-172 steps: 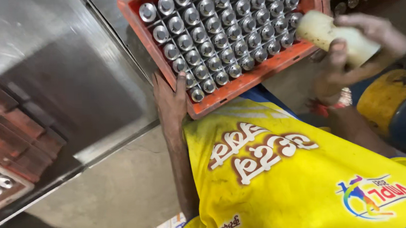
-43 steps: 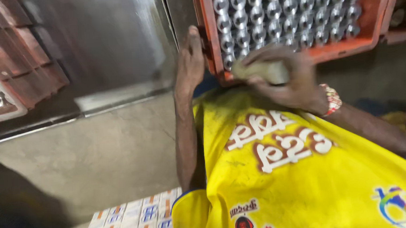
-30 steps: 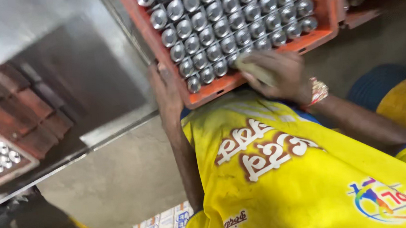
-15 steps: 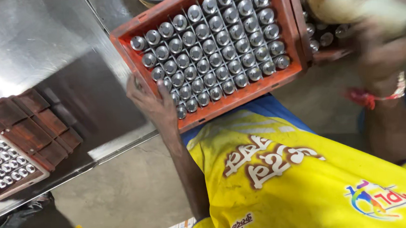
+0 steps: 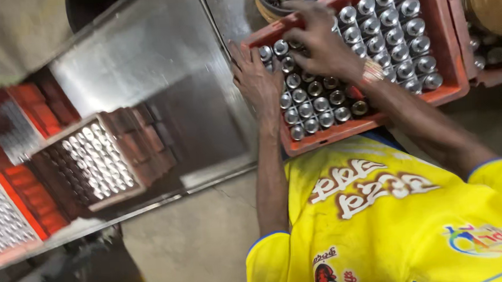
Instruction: The person places small black cylindrical pieces into the openings of many small metal cups arranged in a red tray. After filling the cups, the person uses a cylindrical tool to press the pieces down into each cup. The person then uses both hands to adjust and align the cups within the tray.
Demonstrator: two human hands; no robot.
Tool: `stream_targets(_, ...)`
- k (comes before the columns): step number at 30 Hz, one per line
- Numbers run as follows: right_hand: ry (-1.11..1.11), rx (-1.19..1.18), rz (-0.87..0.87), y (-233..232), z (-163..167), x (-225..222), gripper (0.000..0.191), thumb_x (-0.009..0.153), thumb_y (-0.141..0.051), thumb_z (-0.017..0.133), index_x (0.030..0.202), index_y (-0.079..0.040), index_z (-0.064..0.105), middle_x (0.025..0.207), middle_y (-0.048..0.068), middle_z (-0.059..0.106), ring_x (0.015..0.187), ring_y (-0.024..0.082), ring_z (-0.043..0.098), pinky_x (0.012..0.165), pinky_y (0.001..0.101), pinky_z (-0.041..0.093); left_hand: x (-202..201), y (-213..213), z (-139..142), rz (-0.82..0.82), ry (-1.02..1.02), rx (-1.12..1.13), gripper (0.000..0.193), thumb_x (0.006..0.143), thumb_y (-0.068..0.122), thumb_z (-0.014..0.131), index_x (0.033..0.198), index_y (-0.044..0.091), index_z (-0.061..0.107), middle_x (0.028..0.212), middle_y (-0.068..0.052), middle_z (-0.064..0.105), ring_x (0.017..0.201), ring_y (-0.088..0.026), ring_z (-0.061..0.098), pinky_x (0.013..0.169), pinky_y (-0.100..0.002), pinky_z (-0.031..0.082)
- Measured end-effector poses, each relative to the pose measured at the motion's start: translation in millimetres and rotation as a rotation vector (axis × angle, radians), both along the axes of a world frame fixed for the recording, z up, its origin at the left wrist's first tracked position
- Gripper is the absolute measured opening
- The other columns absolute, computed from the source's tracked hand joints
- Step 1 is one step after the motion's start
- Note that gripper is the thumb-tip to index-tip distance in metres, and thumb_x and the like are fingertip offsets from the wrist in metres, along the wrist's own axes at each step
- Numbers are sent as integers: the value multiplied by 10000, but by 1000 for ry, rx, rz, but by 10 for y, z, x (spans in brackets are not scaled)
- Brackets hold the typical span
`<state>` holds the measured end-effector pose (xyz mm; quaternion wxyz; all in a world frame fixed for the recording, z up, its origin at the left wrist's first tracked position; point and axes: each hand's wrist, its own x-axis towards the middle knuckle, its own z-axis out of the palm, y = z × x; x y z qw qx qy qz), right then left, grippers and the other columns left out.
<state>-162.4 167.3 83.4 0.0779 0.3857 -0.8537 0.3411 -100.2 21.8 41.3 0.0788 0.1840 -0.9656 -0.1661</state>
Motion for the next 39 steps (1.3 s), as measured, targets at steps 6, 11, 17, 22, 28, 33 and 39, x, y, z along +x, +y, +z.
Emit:
stream_targets(6, -75, 473, 68, -524, 384, -142, 709, 582, -200, 807, 1275, -112, 684, 1513, 150, 477, 1380, 393, 427, 1102, 612, 291, -46, -307, 311, -94, 135, 63, 624, 756, 353, 805, 1265, 58, 597, 1634, -182, 377, 1471, -408, 446, 1217, -582, 350)
stream_targets(11, -84, 859, 193, -1015, 854, -241, 1019, 547, -244, 854, 1494, -324, 484, 1666, 79, 274, 1477, 290, 289, 1120, 654, 295, -27, -555, 879, -80, 257, 113, 649, 752, 251, 812, 1296, -18, 581, 1569, -222, 403, 1439, -433, 386, 1186, -615, 291)
stream_targets(17, -38, 942, 193, -1133, 502, -286, 669, 723, -387, 840, 1355, -395, 624, 1568, -19, 399, 1472, 214, 431, 1076, 478, 522, 77, -685, 1156, -149, 365, 117, 569, 747, 170, 831, 1274, -3, 702, 1557, -184, 454, 1435, -389, 362, 1228, -588, 283)
stream_targets(22, 59, 289, 151, -808, 240, -168, 606, 596, -409, 840, 1143, -214, 665, 1447, 39, 546, 1264, 232, 577, 1007, 437, 528, 286, -716, 1056, -113, 389, 229, 578, 644, 334, 877, 1111, 30, 721, 1493, -162, 539, 1436, -411, 394, 1207, -547, 331)
stream_targets(28, -649, -524, -178, -121, 151, 122, 402, 908, -357, 687, 1221, -111, 633, 1222, 102, 584, 1071, 226, 588, 887, 393, 523, 327, -654, 465, 90, 708, 1328, 469, 920, 209, 738, 1316, 29, 564, 1212, -77, 651, 1071, -194, 650, 917, -313, 574)
stream_targets(33, -186, -454, 5, 70, 114, 158, 371, 1065, -150, 657, 1298, 69, 469, 1210, 230, 592, 1140, 374, 593, 889, 479, 488, 198, -15, 61, 184, 521, 1089, 337, 1051, 264, 646, 1260, 1, 672, 1009, -118, 687, 864, -229, 625, 732, -349, 514)
stream_targets(39, -212, -21, -61, -52, 466, 237, 411, 867, -117, 812, 1159, 7, 552, 1265, 250, 553, 1034, 434, 650, 857, 477, 555, 181, 175, 197, 24, 275, 240, 408, 840, 145, 797, 1228, 75, 694, 1155, -151, 620, 937, -368, 707, 769, -467, 577)
